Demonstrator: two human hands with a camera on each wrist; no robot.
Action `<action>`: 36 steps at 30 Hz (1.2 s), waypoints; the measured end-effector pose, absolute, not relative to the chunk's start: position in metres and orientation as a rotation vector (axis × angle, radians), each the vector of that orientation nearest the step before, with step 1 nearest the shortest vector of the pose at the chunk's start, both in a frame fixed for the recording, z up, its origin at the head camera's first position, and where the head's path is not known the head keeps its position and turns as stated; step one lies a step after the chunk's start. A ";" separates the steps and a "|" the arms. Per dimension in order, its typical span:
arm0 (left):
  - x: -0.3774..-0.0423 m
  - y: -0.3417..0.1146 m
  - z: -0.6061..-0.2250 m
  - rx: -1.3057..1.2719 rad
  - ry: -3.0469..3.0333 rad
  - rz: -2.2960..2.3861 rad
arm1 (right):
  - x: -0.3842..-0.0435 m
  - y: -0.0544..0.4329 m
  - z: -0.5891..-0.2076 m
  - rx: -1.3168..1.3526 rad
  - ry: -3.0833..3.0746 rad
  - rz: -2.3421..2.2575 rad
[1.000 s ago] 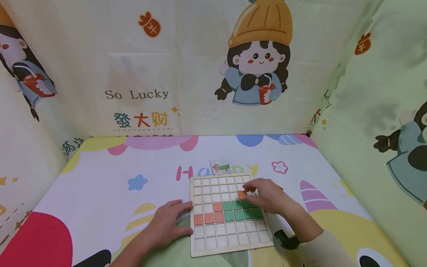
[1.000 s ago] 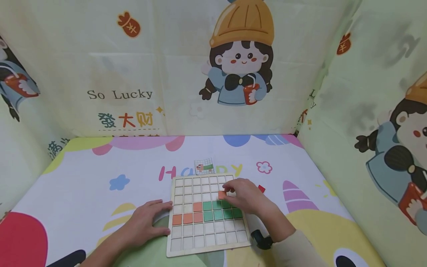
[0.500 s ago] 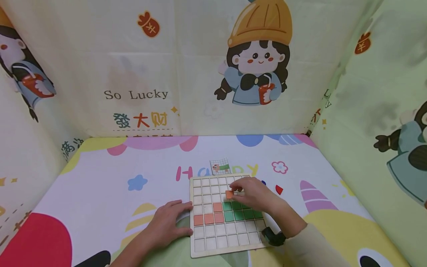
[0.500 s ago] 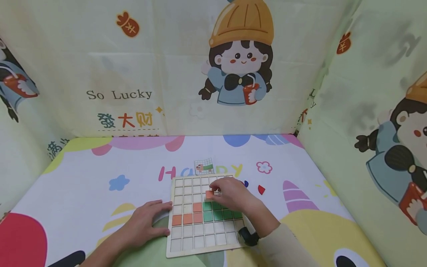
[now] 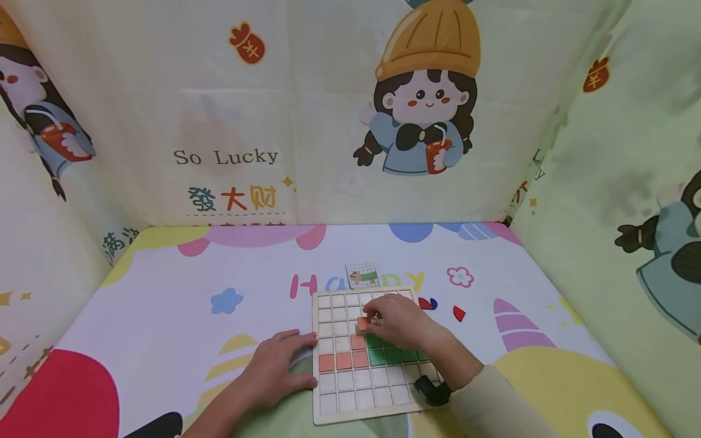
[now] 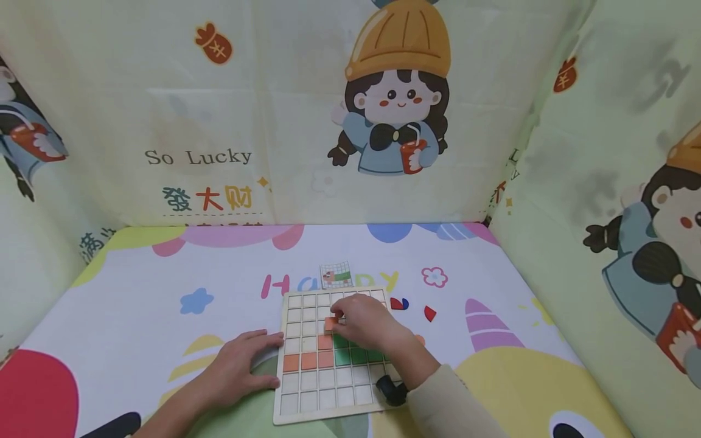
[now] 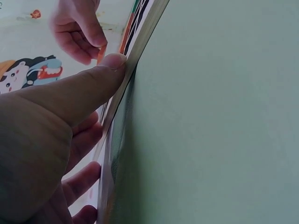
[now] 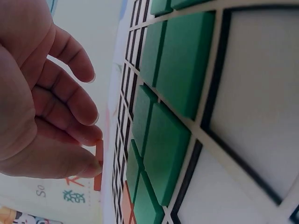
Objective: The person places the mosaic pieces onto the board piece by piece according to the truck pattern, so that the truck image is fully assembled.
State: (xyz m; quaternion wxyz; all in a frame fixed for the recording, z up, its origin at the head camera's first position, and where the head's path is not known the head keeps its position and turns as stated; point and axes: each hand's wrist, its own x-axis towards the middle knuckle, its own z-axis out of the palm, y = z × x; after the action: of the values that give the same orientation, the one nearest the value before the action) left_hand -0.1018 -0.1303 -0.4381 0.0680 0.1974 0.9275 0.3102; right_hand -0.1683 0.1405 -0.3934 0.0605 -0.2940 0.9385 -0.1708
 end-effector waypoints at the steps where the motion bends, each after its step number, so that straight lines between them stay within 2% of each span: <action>1: -0.102 -0.130 -0.438 0.598 2.794 0.933 | -0.168 0.140 -0.394 -0.892 2.840 -0.514; 36: -0.100 -0.130 -0.438 0.597 2.796 0.947 | -0.169 0.124 -0.403 -0.827 2.848 -0.439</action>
State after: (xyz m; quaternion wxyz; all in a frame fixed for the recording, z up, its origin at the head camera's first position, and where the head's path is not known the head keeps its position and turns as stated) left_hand -0.1003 -0.1300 -0.4378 0.0646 0.1979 0.9264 0.3138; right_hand -0.1690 0.1236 -0.4027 0.0717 -0.2751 0.9475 -0.1462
